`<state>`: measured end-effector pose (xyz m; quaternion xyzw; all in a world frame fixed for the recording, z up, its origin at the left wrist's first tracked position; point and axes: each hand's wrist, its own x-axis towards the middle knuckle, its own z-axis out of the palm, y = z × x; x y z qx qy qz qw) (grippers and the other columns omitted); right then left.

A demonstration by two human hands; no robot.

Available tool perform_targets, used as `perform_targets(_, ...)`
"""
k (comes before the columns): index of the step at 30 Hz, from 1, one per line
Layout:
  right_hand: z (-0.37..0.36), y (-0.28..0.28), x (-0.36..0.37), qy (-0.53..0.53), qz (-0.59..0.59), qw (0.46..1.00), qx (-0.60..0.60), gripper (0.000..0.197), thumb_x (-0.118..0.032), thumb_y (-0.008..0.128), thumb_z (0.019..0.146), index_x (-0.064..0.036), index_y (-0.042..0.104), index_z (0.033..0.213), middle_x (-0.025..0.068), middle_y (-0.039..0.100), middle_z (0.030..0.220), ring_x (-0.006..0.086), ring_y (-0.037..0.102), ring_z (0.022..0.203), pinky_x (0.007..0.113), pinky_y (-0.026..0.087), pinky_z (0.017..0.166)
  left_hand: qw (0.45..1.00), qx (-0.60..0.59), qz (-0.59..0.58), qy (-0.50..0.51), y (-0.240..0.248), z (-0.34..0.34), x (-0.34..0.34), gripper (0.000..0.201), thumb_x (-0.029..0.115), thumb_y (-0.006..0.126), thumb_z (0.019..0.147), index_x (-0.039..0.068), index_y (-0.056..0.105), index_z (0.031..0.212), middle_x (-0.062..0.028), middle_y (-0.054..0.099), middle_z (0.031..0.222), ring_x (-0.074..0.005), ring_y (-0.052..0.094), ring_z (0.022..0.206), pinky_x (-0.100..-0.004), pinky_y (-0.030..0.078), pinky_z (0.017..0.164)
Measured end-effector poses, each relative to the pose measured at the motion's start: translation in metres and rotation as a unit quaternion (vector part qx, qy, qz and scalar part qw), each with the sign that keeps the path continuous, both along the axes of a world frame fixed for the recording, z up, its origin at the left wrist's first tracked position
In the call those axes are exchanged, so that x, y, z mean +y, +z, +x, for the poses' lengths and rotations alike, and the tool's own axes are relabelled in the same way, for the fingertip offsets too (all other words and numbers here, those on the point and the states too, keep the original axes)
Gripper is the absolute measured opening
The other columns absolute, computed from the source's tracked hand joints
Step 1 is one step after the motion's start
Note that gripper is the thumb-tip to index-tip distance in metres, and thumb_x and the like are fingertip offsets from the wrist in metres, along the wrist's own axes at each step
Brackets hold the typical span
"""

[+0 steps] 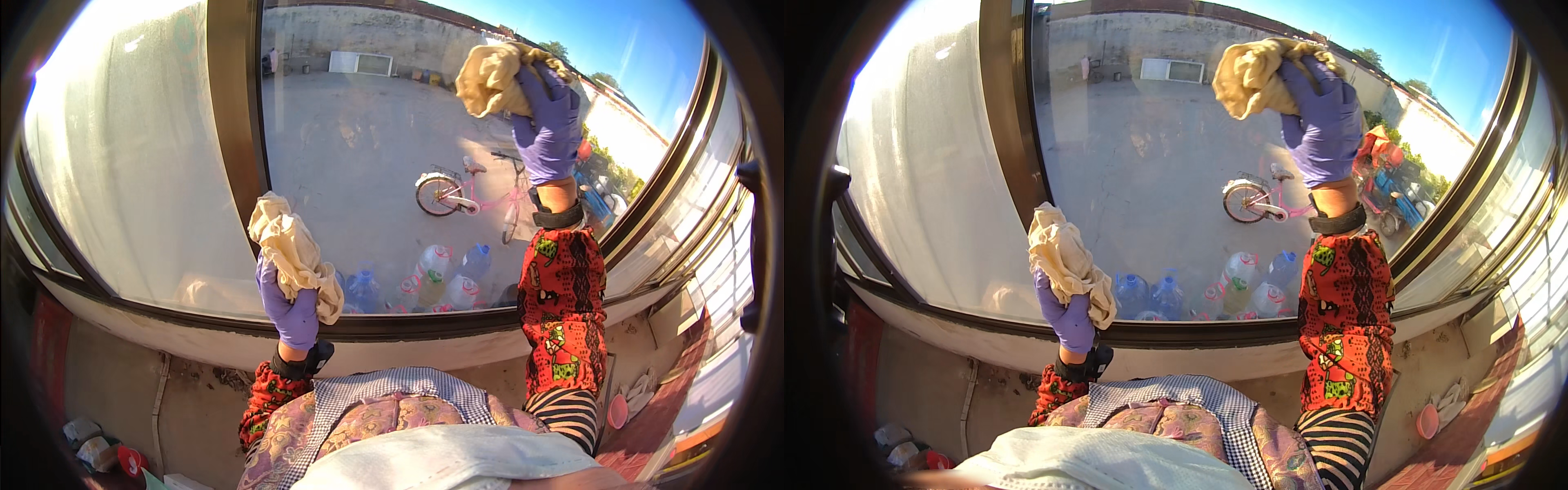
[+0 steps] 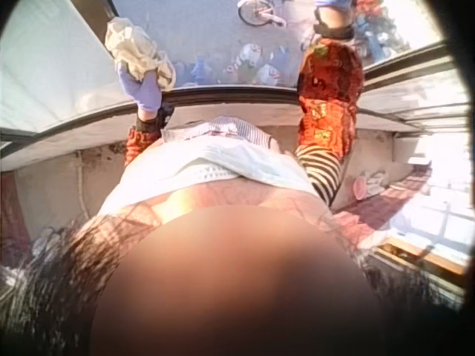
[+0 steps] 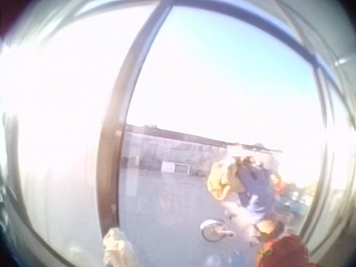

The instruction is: The person wipes the interior surface of a large curved window using a cloth. They repeatedly wring the cloth and wipe different sections of the glass and the window frame.

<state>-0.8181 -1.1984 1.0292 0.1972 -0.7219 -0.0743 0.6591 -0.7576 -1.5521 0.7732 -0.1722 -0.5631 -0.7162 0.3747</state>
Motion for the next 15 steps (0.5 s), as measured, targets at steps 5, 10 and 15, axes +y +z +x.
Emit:
perform_targets(5, 0.012, -0.014, 0.098, 0.044, -0.32, 0.946, 0.021, 0.034, -0.014, 0.075, 0.088, 0.0014, 0.066, 0.117, 0.0172, 0.065, 0.111, 0.0312, 0.062, 0.108, 0.04, 0.05, 0.093, 0.932, -0.019, 0.246, -0.265, 0.02, 0.004, -0.006, 0.056, 0.01, 0.061, 0.095, 0.007, 0.039, 0.147, -0.0078, 0.056, 0.132, -0.0202, 0.059, 0.117, -0.036, 0.052, 0.101)
perform_targets(10, 0.009, -0.088, 0.108, 0.087, -0.249, 0.964, -0.029, 0.052, -0.017, 0.073, 0.089, 0.0, 0.055, 0.134, 0.0163, 0.054, 0.129, 0.0286, 0.055, 0.12, 0.04, 0.043, 0.104, 0.96, 0.067, -0.225, 0.154, 0.016, -0.017, -0.008, 0.03, 0.012, 0.056, 0.101, -0.002, 0.054, 0.127, -0.0088, 0.061, 0.123, -0.0164, 0.059, 0.111, -0.0306, 0.05, 0.095)
perform_targets(15, 0.04, -0.174, 0.119, 0.138, -0.368, 0.915, -0.094, 0.047, -0.014, 0.067, 0.089, 0.0038, 0.056, 0.13, 0.0198, 0.059, 0.126, 0.0339, 0.058, 0.116, 0.043, 0.045, 0.101, 0.934, 0.167, -0.212, 0.235, 0.052, -0.024, -0.011, 0.032, 0.016, 0.058, 0.098, -0.001, 0.057, 0.126, -0.0136, 0.059, 0.127, -0.0237, 0.056, 0.118, -0.0388, 0.046, 0.1)
